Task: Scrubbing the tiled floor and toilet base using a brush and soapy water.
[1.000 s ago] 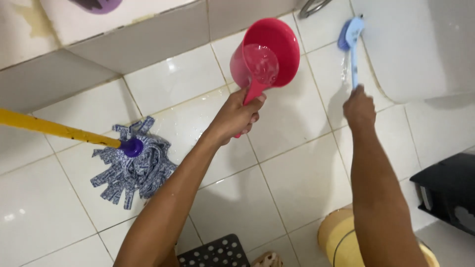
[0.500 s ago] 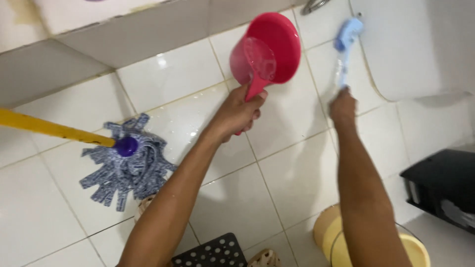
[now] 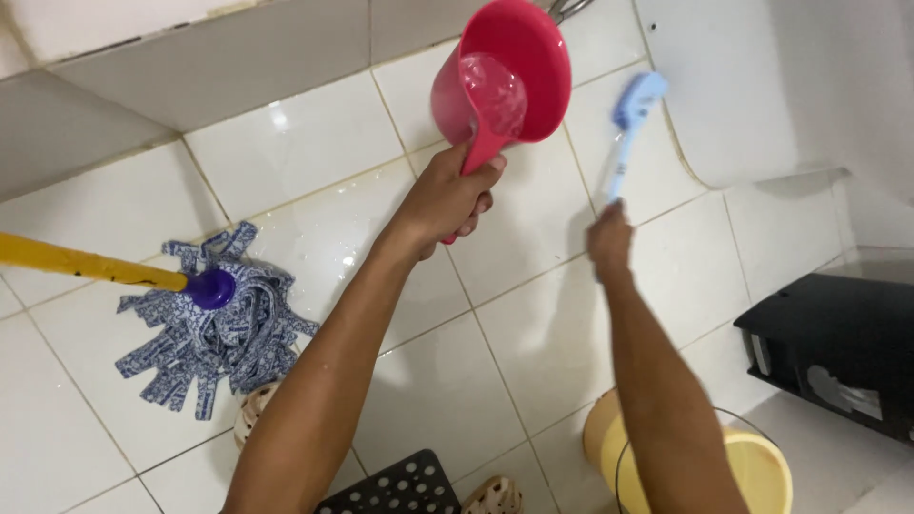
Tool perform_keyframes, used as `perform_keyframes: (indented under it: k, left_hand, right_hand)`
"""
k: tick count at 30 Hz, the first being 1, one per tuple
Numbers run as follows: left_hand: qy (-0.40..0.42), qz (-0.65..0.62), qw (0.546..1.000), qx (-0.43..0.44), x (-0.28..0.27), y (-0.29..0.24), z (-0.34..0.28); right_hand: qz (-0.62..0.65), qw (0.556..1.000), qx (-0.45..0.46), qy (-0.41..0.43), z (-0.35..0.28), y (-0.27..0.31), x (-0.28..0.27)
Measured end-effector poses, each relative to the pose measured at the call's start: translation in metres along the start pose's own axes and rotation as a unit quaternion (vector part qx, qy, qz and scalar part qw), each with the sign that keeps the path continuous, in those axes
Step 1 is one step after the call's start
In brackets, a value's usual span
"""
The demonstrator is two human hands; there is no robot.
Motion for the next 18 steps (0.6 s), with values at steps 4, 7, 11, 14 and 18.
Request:
perform_keyframes:
  k: [4,7,11,14,18]
  left_hand:
    - [-0.018,-0.009,1.0,-0.015,-0.005,0.007,-0.003]
    - [-0.036,-0.014,0.999,-0.005,-0.016,0.002,-0.008]
    - [-0.047,-0.032,0.998,-0.002,-0.028,-0.001,-0.02]
    - [-0.059,-0.017,0.998,-0.006,-0.04,0.005,-0.02]
    - [-0.066,-0.009,0.998,-0.005,-0.034,-0.004,-0.021]
  right_hand:
    - [-0.001,0.987,-0.147,0.066,-0.071,0.12,0.051]
    - [-0.038,0.972,-0.18,0.146,-0.098,0.17,0.042]
    - [0.013,0.994,-0.072,0.085,-0.039,0.066,0.037]
    - [0.02,0.995,-0.051,0.083,-0.058,0.106,0.032]
    - [-0.013,0.991,-0.084,0.107,-0.055,0.1,0.04]
Point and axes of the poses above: each hand's wrist, its own z-axis towards the middle knuckle, its own x-axis out of the palm, y = z × x, the point moved 7 cm from there along z, towards the middle knuckle, and after that the axes turned 14 degrees about -x, right-handed, at the moved point
